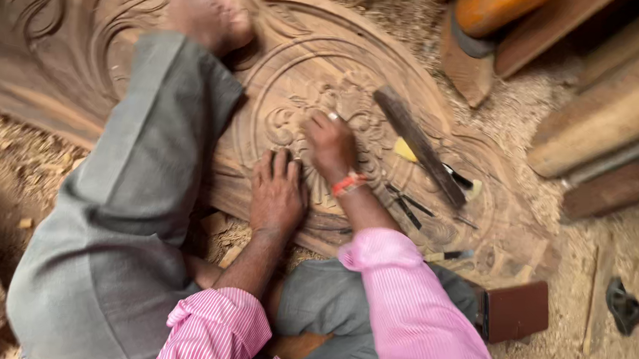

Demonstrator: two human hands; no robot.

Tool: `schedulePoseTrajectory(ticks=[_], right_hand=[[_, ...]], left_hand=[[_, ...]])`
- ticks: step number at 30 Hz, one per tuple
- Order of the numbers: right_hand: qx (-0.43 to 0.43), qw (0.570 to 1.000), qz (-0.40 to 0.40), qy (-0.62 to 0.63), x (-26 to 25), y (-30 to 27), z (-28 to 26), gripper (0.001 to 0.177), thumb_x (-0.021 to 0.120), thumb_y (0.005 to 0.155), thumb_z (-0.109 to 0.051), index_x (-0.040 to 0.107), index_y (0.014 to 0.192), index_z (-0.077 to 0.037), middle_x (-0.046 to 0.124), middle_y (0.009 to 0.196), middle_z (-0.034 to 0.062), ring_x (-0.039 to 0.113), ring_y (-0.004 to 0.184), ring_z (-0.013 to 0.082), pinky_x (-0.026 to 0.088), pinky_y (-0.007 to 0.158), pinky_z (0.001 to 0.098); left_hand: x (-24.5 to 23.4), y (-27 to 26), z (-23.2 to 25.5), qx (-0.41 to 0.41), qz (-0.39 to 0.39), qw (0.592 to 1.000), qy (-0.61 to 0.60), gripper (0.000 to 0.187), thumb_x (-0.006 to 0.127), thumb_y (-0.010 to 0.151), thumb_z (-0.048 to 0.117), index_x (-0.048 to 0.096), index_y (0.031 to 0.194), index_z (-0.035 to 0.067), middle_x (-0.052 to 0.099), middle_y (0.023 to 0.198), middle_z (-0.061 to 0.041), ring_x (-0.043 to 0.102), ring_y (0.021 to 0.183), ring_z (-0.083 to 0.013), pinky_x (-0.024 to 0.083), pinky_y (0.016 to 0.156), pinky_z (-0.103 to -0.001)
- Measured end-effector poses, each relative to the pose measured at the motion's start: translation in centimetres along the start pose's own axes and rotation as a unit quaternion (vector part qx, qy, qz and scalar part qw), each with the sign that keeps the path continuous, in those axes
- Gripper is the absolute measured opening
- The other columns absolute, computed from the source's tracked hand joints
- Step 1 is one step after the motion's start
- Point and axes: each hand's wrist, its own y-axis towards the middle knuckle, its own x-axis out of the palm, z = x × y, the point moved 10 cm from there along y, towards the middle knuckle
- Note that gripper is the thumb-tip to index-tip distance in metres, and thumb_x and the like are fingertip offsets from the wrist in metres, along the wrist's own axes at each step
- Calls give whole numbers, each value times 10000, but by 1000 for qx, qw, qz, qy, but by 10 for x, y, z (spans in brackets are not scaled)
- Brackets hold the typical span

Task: The person carves intricate floral patterns into a large wooden panel using a chisel and mallet. They periodically brush away wood shavings with a brush to clear the work area.

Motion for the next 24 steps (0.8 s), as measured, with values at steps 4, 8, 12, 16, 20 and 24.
schedulePoseTrajectory(ticks=[4, 8, 12, 16, 20, 24], right_hand=[[7, 1000, -2, 4, 0, 9, 4, 77, 706, 860, -35, 713, 925, -76, 672, 924, 87, 656, 844, 297, 544, 717, 406], [32, 999, -19, 8, 5, -1, 8, 72, 697, 887, -20, 729, 940, -57, 677, 924, 107, 655, 857, 316, 541, 726, 420], [40, 999, 23, 29, 1, 6, 9, 136, 663, 908, 10, 731, 1014, -43, 683, 989, 114, 663, 923, 307, 563, 816, 419], [52, 999, 9, -4, 1, 9, 4, 130, 676, 850, -21, 736, 963, -40, 673, 951, 118, 654, 908, 350, 552, 782, 442], [85, 994, -58, -35, 12, 2, 9, 76, 659, 907, -21, 721, 948, -35, 672, 988, 122, 657, 899, 333, 547, 789, 446], [40, 999, 15, 11, -1, 8, 3, 102, 652, 878, -3, 708, 956, -35, 663, 997, 140, 649, 921, 351, 548, 800, 453]], left_hand=[[-9, 4, 2, -3, 7, 1000, -8, 396, 585, 925, 283, 586, 1231, 31, 478, 1460, -180, 374, 1412, -388, 282, 1171, -522], [-8, 1, -2, 4, 27, 1000, -13, 397, 585, 941, 274, 587, 1257, 33, 493, 1446, -183, 388, 1397, -390, 287, 1166, -525], [-6, 0, 1, 5, 22, 1000, -8, 404, 589, 921, 285, 587, 1234, 29, 495, 1444, -187, 386, 1400, -389, 286, 1168, -520], [-13, 2, 2, 6, 31, 999, -10, 394, 588, 927, 271, 587, 1237, 28, 499, 1437, -186, 388, 1396, -389, 293, 1160, -518], [-10, 2, 1, 10, 33, 999, -6, 389, 586, 937, 257, 585, 1252, 28, 503, 1430, -175, 391, 1397, -392, 297, 1156, -523], [-7, 1, 2, 5, 17, 1000, -14, 400, 583, 929, 275, 579, 1243, 27, 482, 1439, -185, 384, 1394, -390, 287, 1170, -521]])
